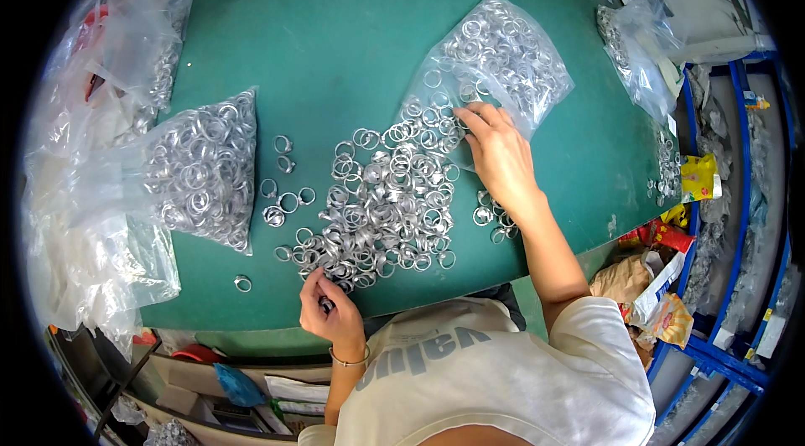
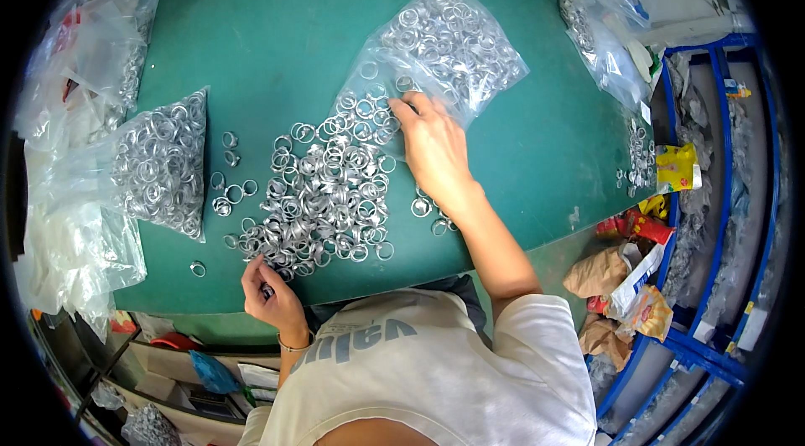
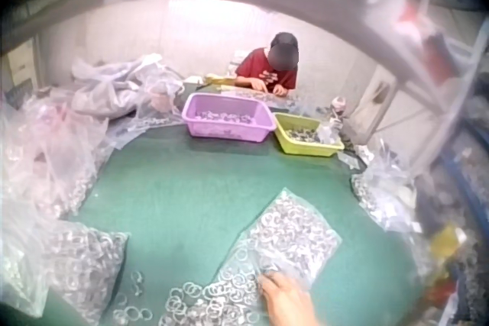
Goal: The person sorts small silver metal rings on a green table, picking them up and placing them into clear plastic bags. They repeatedly gather rings from a central pile and transfer them into bags, occasionally adjusting the bags or moving them aside.
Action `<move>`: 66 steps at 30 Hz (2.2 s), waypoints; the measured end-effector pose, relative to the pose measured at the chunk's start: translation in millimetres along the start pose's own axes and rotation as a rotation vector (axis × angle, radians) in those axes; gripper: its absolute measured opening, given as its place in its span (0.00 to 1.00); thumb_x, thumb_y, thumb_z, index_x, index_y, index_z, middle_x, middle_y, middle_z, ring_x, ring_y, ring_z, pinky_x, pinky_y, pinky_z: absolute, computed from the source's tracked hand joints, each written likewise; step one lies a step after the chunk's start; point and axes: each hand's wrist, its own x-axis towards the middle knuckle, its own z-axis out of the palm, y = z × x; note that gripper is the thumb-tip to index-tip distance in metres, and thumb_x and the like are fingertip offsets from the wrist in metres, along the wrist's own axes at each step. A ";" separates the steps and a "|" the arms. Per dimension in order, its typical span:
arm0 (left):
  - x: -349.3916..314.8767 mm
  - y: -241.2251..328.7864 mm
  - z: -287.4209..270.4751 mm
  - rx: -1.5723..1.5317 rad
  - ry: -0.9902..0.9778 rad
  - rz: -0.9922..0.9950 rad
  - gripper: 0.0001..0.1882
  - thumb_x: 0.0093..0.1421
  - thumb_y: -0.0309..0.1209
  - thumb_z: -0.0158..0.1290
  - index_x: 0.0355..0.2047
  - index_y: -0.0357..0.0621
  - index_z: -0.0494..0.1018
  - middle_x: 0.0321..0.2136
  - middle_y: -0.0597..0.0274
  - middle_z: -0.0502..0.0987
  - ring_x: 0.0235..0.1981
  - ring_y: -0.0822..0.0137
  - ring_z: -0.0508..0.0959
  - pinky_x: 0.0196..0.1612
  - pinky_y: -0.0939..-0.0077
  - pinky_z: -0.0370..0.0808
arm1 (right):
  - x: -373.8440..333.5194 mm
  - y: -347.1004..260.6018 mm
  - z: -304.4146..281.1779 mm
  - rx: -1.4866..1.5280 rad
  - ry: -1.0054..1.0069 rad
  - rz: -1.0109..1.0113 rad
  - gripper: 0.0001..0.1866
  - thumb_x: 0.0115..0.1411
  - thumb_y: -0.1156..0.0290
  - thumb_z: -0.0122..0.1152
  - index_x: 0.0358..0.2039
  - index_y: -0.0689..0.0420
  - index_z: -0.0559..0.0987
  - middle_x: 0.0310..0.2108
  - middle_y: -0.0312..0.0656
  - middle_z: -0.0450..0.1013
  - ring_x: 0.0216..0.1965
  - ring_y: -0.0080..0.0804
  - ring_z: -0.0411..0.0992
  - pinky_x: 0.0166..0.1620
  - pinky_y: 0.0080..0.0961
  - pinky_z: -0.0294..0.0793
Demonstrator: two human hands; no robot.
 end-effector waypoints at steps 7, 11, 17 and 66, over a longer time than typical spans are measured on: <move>0.2 0.7 1.2 0.006 0.019 0.004 0.07 0.60 0.17 0.48 0.37 0.32 0.73 0.18 0.66 0.71 0.18 0.79 0.65 0.20 0.87 0.60 | -4.2 1.3 -1.5 0.400 -0.010 0.231 0.17 0.49 0.85 0.60 0.42 0.61 0.76 0.34 0.43 0.73 0.30 0.34 0.73 0.35 0.26 0.73; 0.3 2.3 1.0 0.005 0.010 0.003 0.07 0.60 0.17 0.48 0.38 0.32 0.73 0.20 0.64 0.73 0.18 0.79 0.66 0.21 0.87 0.62 | -16.8 5.5 -0.1 0.852 -0.003 0.302 0.18 0.50 0.86 0.61 0.43 0.62 0.75 0.33 0.38 0.73 0.29 0.21 0.70 0.34 0.17 0.72; 1.6 2.4 1.5 0.008 0.025 0.019 0.06 0.57 0.16 0.49 0.35 0.31 0.73 0.20 0.57 0.75 0.17 0.72 0.71 0.19 0.82 0.66 | -19.8 -0.9 -3.4 1.221 0.022 0.349 0.16 0.51 0.87 0.61 0.42 0.63 0.76 0.35 0.37 0.73 0.36 0.18 0.69 0.40 0.15 0.71; 30.6 45.9 -32.8 -1.658 -0.502 -0.770 0.24 0.61 0.27 0.43 0.57 0.37 0.58 0.34 0.58 0.67 0.34 0.70 0.65 0.35 0.76 0.64 | -54.2 -65.5 -38.2 0.696 -0.293 -0.205 0.18 0.49 0.81 0.62 0.44 0.62 0.77 0.49 0.46 0.71 0.50 0.44 0.69 0.52 0.33 0.68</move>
